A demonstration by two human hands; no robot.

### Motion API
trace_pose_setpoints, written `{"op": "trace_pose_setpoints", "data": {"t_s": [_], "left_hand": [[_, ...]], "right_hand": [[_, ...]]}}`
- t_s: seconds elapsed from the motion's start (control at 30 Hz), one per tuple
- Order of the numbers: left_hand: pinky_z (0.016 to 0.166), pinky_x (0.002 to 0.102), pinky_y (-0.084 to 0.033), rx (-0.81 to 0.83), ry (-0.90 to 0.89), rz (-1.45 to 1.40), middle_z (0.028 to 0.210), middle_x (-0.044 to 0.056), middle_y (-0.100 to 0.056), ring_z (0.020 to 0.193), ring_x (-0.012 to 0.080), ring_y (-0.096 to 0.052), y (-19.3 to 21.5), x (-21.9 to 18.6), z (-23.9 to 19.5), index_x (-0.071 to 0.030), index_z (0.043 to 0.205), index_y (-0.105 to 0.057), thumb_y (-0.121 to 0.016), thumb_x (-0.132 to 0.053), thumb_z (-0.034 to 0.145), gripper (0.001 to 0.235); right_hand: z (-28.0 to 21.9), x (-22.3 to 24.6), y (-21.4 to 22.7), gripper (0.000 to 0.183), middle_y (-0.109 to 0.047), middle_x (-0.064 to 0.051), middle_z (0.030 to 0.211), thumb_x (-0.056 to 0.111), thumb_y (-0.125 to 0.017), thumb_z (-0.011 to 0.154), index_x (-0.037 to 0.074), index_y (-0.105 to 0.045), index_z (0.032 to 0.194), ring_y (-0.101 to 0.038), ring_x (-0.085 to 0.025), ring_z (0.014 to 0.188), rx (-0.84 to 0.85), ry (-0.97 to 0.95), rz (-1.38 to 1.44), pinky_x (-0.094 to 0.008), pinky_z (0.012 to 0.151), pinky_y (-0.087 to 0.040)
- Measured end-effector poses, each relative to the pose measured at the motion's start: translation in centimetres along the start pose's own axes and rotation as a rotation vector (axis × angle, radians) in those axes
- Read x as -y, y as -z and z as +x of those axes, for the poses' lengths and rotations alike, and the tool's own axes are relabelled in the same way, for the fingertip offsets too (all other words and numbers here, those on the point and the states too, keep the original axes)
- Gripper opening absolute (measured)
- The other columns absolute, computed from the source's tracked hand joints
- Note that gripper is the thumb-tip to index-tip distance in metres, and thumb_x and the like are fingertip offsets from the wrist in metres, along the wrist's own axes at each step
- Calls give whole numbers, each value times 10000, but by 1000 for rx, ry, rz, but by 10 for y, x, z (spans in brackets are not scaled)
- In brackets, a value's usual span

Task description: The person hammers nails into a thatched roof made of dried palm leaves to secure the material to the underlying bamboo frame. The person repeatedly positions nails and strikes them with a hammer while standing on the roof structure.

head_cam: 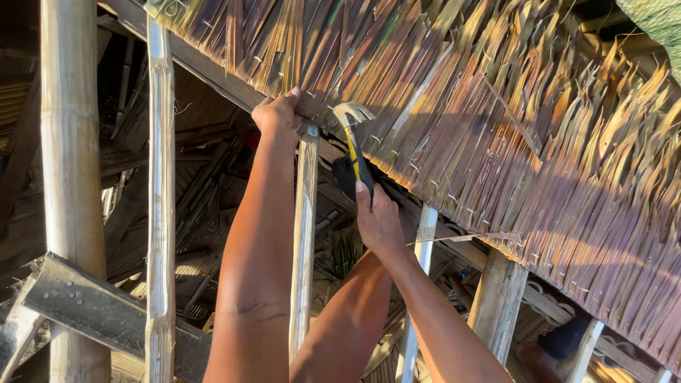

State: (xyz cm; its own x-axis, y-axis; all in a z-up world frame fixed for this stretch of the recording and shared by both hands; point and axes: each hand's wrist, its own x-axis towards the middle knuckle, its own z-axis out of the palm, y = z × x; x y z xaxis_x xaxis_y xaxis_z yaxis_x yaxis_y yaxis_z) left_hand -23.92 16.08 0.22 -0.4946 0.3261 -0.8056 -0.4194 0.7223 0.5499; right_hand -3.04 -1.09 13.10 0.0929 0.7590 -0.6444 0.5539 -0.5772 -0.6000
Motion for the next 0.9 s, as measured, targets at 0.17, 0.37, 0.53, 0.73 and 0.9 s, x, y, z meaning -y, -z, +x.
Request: {"op": "trace_pose_setpoints", "data": {"t_s": [0.17, 0.37, 0.53, 0.73, 0.9], "left_hand": [[580, 377, -484, -43, 83, -114, 845, 121, -737, 675, 206, -612, 5, 1, 1, 38, 956, -695, -805, -31, 834, 178], [646, 402, -570, -85, 121, -282, 950, 151, -728, 761, 215, -682, 7, 8, 12, 28, 1041, -675, -759, 58, 825, 234], [641, 368, -585, -205, 66, -291, 926, 155, -742, 751, 205, -698, -12, 24, 37, 53, 1055, -705, -759, 103, 793, 273], [633, 400, -561, -236, 67, -231, 895, 180, -724, 738, 238, -664, 6, 37, 48, 113, 1115, -663, -746, 114, 787, 339], [675, 419, -597, -182, 76, -277, 928, 192, -720, 776, 259, -694, -13, 29, 43, 100, 1174, -635, -736, 107, 777, 409]], "right_hand": [[-8, 13, 1, 565, -652, -287, 740, 528, -410, 1022, 11, -600, 1148, -675, -489, 782, 38, -61, -43, -542, 701, -492], [-9, 26, 7, 558, -638, -266, 686, 532, -428, 1039, 6, -601, 1113, -674, -433, 675, 49, -75, -75, -506, 645, -494], [-41, 65, 39, 523, -571, -249, 648, 489, -456, 1038, -13, -599, 1019, -580, -386, 562, -84, 125, 146, -479, 559, -444], [-29, 64, 16, 359, -565, -107, 599, 397, -485, 1076, 47, -566, 1080, -546, -214, 517, -11, 62, -90, -394, 533, -431], [-15, 31, 8, 355, -480, -71, 734, 350, -530, 1086, -2, -529, 1036, -445, -168, 570, -104, 292, 834, -364, 499, -364]]}}
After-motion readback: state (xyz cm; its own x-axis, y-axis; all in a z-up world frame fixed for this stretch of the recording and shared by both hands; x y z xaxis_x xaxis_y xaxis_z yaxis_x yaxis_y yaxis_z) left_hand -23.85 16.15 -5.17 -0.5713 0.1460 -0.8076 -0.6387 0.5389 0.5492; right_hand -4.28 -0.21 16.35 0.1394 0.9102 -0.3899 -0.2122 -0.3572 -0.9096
